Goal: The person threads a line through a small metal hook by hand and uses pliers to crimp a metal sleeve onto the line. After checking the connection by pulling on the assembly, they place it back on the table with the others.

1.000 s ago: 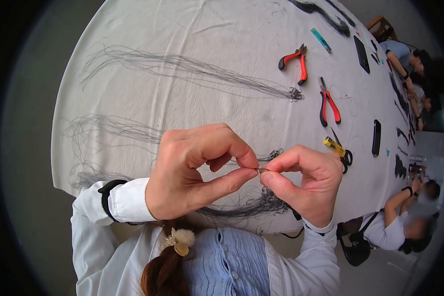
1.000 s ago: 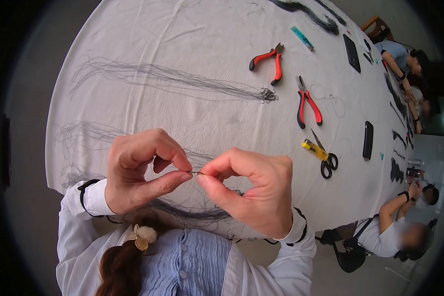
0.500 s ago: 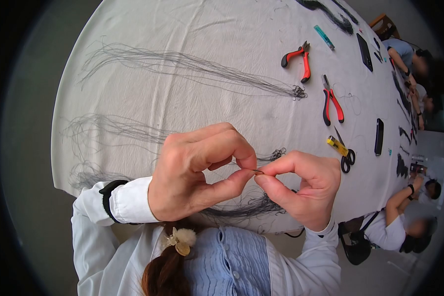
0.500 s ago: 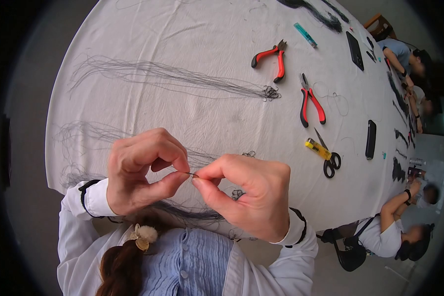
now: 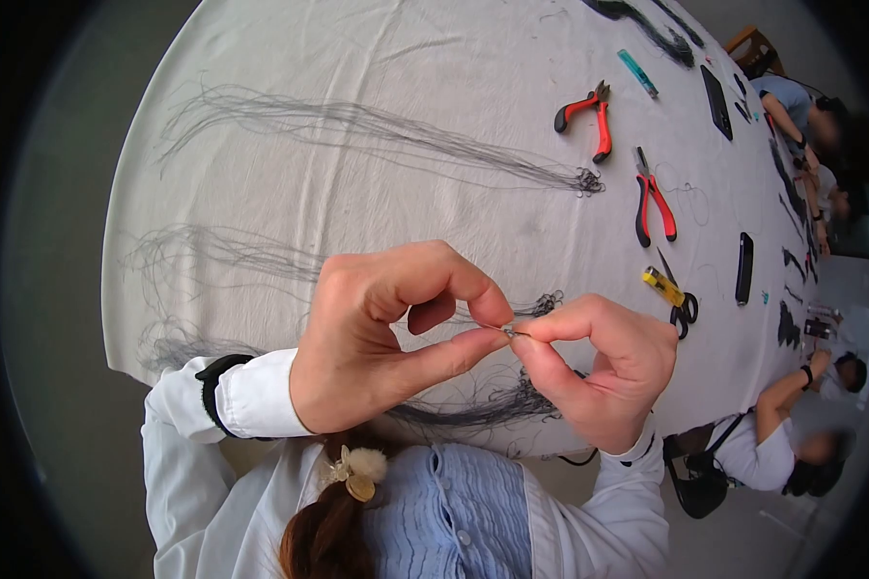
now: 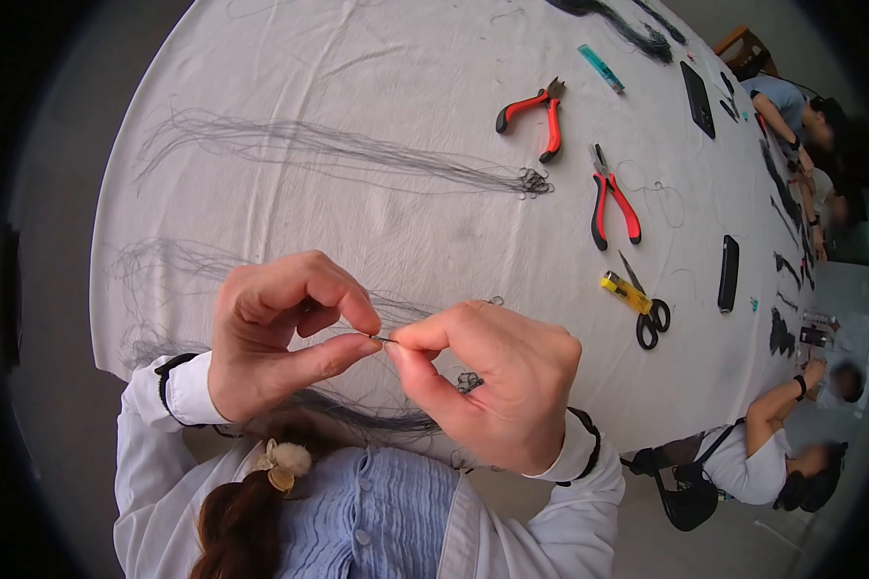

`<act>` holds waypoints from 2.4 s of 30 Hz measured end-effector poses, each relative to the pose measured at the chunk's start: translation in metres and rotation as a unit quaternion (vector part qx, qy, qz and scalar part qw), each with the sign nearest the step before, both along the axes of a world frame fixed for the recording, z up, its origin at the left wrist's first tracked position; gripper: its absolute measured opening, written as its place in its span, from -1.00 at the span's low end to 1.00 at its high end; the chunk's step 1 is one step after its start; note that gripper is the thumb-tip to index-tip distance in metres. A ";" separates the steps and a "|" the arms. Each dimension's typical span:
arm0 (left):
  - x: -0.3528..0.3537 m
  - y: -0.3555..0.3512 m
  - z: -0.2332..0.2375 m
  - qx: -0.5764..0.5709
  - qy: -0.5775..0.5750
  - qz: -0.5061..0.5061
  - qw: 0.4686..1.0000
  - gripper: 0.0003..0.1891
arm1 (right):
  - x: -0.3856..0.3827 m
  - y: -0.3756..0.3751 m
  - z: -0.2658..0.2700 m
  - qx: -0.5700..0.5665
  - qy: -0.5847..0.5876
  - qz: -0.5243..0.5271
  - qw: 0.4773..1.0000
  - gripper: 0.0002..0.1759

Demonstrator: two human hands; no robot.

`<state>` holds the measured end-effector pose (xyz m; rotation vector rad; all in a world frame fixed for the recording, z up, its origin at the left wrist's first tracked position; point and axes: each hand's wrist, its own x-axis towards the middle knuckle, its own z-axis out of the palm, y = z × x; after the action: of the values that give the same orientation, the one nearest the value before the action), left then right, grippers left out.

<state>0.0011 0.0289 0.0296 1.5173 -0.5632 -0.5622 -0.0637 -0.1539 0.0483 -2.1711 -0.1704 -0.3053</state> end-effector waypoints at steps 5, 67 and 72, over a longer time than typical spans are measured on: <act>0.001 0.001 0.001 0.007 -0.052 -0.013 0.999 -0.89 | 0.000 -0.002 0.003 0.002 0.039 0.012 0.999 -0.91; 0.001 0.000 0.001 0.055 0.084 -0.056 0.993 -0.95 | 0.002 -0.001 -0.015 -0.081 -0.072 0.063 0.992 -0.81; 0.003 0.000 -0.001 0.028 0.207 -0.061 0.976 -0.96 | 0.006 -0.003 -0.021 -0.180 -0.193 0.090 0.960 -0.72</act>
<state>0.0039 0.0289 0.0288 1.3714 -0.3184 -0.9676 -0.0576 -0.1572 0.0271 -2.4099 -0.6869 -0.6325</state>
